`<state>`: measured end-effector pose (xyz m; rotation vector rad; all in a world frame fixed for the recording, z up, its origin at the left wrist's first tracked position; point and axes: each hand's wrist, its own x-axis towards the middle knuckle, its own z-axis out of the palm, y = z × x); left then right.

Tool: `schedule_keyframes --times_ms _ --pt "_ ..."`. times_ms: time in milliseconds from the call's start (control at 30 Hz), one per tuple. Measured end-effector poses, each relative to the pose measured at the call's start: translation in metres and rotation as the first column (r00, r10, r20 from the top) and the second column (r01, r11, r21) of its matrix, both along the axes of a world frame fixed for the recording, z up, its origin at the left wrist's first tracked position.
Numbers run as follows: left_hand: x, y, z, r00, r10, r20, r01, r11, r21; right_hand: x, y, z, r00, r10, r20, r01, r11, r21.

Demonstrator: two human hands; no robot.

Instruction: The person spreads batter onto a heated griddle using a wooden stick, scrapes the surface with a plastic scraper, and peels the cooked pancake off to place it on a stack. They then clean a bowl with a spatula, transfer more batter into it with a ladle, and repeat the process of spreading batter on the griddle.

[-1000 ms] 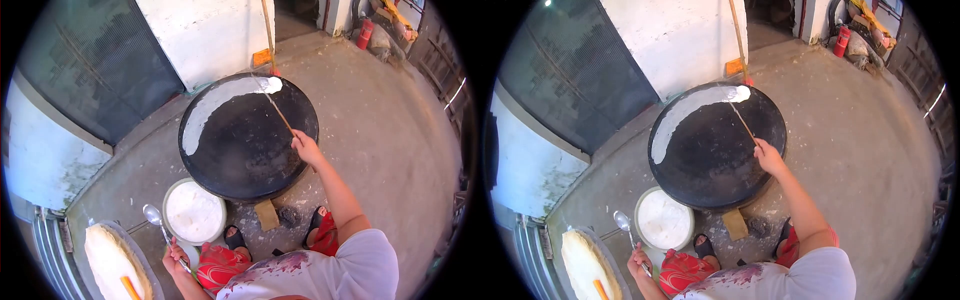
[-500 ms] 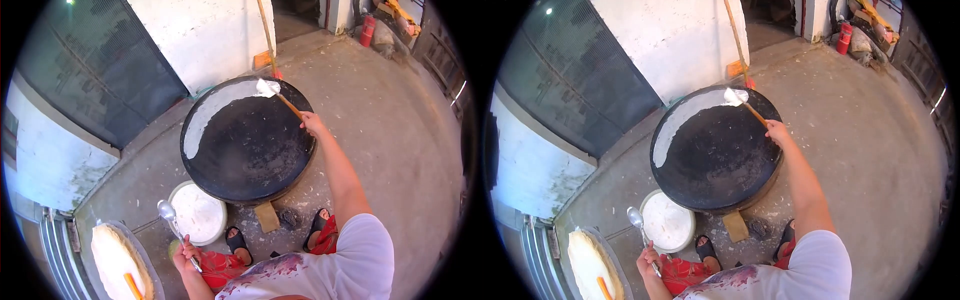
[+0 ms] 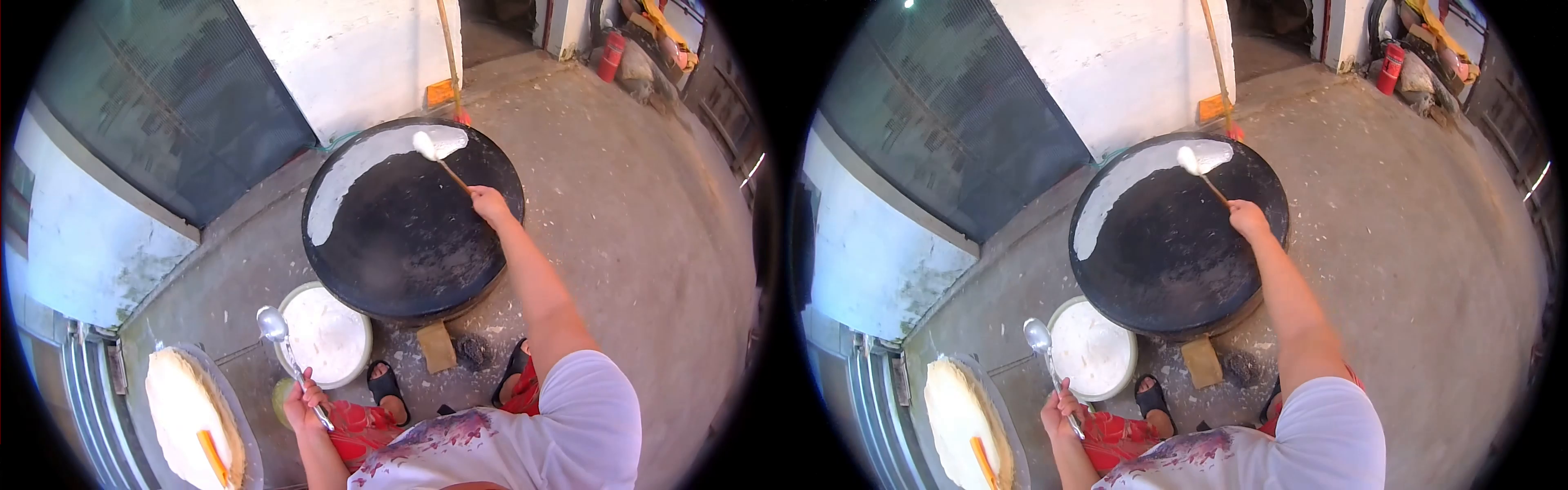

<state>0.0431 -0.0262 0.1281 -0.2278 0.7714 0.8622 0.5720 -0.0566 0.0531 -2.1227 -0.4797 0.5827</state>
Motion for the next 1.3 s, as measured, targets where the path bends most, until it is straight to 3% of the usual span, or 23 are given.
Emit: schedule_keyframes --times_ms 100,167,233,300,367,433,467,500,567,600,633,733,833,867,900,967,1000,1100,1167,1200,1300 --pt "-0.002 0.001 -0.002 1.000 -0.015 0.007 0.015 1.000 0.011 -0.008 -0.007 0.005 0.988 0.113 0.105 -0.099 0.987 -0.126" --pt "-0.005 -0.001 -0.002 0.998 -0.032 0.053 0.031 0.999 0.007 -0.035 -0.037 0.056 0.955 0.016 0.295 0.069 0.958 -0.277" --pt "-0.007 -0.003 -0.003 0.998 -0.033 0.044 0.033 0.999 0.009 -0.030 -0.053 0.041 0.932 -0.264 0.249 0.317 0.925 -0.208" --pt "-0.008 -0.002 -0.003 0.999 -0.042 0.030 0.042 0.999 0.016 -0.026 -0.045 0.005 0.939 -0.248 0.240 0.291 0.942 -0.165" --pt "-0.008 -0.001 -0.005 0.998 -0.057 0.038 0.056 0.998 0.023 -0.045 -0.021 -0.004 0.992 -0.048 0.118 0.054 0.997 -0.051" --pt "-0.007 0.000 -0.005 0.998 -0.061 0.035 0.060 0.998 0.020 -0.062 0.002 0.007 0.989 0.066 0.133 -0.056 0.995 -0.080" --pt "-0.007 0.001 -0.003 0.998 -0.062 0.032 0.061 0.998 0.021 -0.057 0.008 0.006 0.976 0.088 0.200 -0.068 0.992 -0.104" --pt "-0.009 0.001 -0.001 0.998 -0.053 0.030 0.052 0.998 0.025 -0.064 0.006 0.036 0.988 0.045 0.147 -0.020 0.985 -0.170" --pt "-0.008 -0.002 -0.001 0.997 -0.067 0.041 0.066 0.997 0.027 -0.058 0.012 0.029 0.973 -0.099 0.211 0.125 0.985 -0.117" --pt "-0.007 -0.004 0.002 0.999 -0.050 0.017 0.050 0.998 0.031 -0.057 0.017 0.026 0.991 -0.061 0.122 0.073 0.992 -0.099" --pt "-0.008 -0.004 0.000 0.999 -0.043 0.016 0.043 0.999 0.028 -0.059 0.021 0.020 0.991 -0.054 0.121 0.066 0.993 -0.102" --pt "-0.010 -0.003 -0.005 0.999 -0.044 0.029 0.043 0.998 0.035 -0.076 0.025 0.030 0.957 0.209 0.201 -0.165 0.963 -0.215" --pt "-0.011 -0.001 -0.003 0.998 -0.042 0.043 0.042 0.999 0.021 -0.082 -0.004 0.061 0.960 0.129 0.250 -0.058 0.960 -0.273" --pt "-0.011 -0.001 -0.003 0.998 -0.050 0.045 0.049 0.998 0.028 -0.077 -0.009 0.048 0.966 0.001 0.260 0.055 0.976 -0.210" --pt "-0.012 -0.002 -0.004 0.997 -0.059 0.046 0.058 0.998 0.033 -0.073 -0.005 0.028 0.965 0.010 0.262 0.048 0.976 -0.213" --pt "-0.010 -0.003 -0.002 0.998 -0.060 0.009 0.060 0.998 0.033 -0.070 0.003 -0.007 0.985 -0.006 0.175 0.007 1.000 -0.005" --pt "-0.008 -0.002 -0.002 0.998 -0.066 -0.023 0.067 0.997 0.037 -0.082 0.012 -0.005 0.971 0.116 0.209 -0.108 0.993 -0.051" --pt "-0.007 -0.001 -0.001 0.997 -0.070 -0.023 0.071 0.997 0.030 -0.085 0.038 -0.009 0.960 0.242 0.145 -0.242 0.970 -0.018" --pt "-0.007 -0.002 0.001 0.997 -0.075 -0.029 0.076 0.996 0.048 -0.094 0.036 0.040 0.966 0.188 0.178 -0.152 0.968 -0.199" --pt "-0.007 -0.004 0.001 0.996 -0.084 -0.033 0.085 0.995 0.054 -0.091 0.041 0.038 0.971 0.138 0.195 -0.092 0.970 -0.225" --pt "-0.011 -0.003 -0.004 0.997 -0.082 -0.007 0.082 0.995 0.053 -0.101 0.048 0.030 0.948 0.255 0.190 -0.213 0.952 -0.219"
